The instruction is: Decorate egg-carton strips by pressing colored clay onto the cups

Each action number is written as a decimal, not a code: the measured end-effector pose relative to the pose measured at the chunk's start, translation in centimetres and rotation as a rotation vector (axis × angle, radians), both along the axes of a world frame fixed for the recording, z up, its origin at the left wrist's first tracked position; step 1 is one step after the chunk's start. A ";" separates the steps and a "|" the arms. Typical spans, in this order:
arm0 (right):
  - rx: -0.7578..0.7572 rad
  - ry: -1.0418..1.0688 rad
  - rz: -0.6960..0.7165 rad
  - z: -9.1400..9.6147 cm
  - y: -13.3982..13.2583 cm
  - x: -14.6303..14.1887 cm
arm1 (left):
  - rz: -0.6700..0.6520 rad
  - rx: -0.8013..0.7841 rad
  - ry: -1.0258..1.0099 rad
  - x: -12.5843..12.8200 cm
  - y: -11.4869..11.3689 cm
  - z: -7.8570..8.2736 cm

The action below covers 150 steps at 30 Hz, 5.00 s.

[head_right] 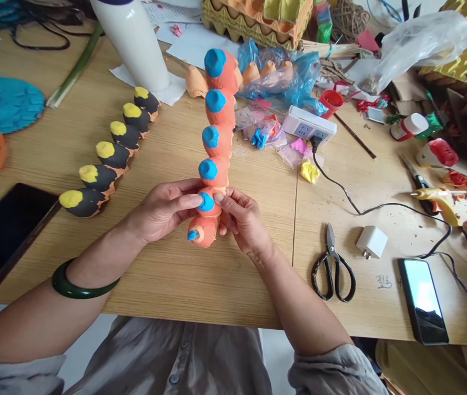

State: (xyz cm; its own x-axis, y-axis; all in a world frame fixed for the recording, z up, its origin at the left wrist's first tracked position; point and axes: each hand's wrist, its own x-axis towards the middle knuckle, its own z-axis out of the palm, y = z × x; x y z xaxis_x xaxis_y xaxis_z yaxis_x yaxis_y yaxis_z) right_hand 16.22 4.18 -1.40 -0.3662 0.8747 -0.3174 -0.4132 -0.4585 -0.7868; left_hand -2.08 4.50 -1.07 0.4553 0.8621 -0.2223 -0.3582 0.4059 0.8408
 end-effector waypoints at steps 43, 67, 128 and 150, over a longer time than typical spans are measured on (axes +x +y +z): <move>-0.013 -0.074 -0.122 -0.4 0.2 -0.2 | 0.257 0.382 0.369 0.0 -0.3 -0.4; -0.014 -0.083 -0.098 -0.2 0.1 -0.3 | 0.336 0.809 0.495 -0.2 -0.4 -0.1; -0.266 0.123 -0.157 0.2 1.6 0.8 | 0.475 1.174 0.614 -0.2 -1.6 1.2; -0.288 0.123 -0.181 0.6 1.4 0.5 | 0.483 1.294 0.659 -0.2 -1.2 0.5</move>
State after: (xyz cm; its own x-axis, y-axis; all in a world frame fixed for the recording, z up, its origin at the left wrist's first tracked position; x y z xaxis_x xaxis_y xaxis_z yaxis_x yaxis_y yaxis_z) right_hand 16.73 5.61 -0.84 -0.2642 0.8099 -0.5237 -0.5913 -0.5650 -0.5754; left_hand -2.30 3.27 -0.61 0.2076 0.6501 0.7309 0.3309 -0.7498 0.5729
